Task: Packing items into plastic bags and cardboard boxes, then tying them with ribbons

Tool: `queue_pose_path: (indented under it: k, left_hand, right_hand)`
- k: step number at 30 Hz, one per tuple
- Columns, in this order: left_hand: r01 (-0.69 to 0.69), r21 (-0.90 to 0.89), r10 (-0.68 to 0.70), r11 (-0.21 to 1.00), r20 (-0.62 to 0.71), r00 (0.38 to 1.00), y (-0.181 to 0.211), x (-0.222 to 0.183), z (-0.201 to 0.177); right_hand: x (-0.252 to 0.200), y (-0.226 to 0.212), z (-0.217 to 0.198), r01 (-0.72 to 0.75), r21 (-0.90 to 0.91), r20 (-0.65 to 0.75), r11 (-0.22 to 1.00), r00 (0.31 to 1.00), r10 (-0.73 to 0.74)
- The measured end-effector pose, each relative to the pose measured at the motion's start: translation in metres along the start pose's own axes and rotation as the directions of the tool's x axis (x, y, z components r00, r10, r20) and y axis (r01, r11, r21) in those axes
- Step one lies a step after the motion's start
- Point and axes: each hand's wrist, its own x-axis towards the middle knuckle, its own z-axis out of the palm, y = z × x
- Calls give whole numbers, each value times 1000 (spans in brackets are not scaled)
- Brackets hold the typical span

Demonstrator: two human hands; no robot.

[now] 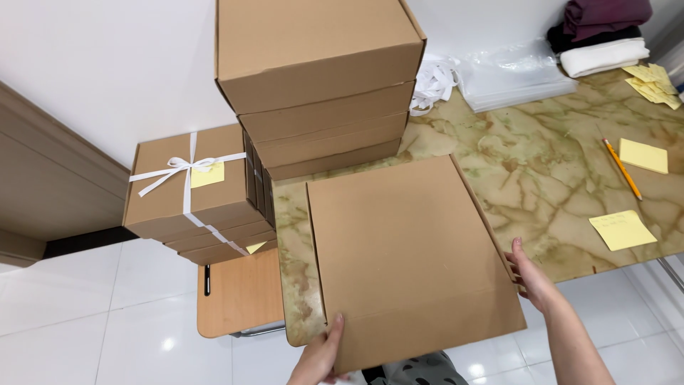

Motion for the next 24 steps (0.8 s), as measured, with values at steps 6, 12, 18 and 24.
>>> queue_pose_path:
  k: [6,12,18,24]
  left_hand:
    - [-281,-137,291,950,58,955,-1,-45,-18]
    - [-803,-113,776,585,-211,594,59,-95,-85]
    - [-946,4,843,324,-455,286,227,-144,-123]
    - [-954,177,852,240,-510,120,335,-71,-172]
  right_hand:
    - [12,7,-30,75,-159,24,984,997,-72]
    - [143,57,-32,320,-13,-82,947,944,-320]
    - [145,16,1,626,-214,-11,750,766,-643]
    - [137,20,3,564,-228,-80,794,802,-592]
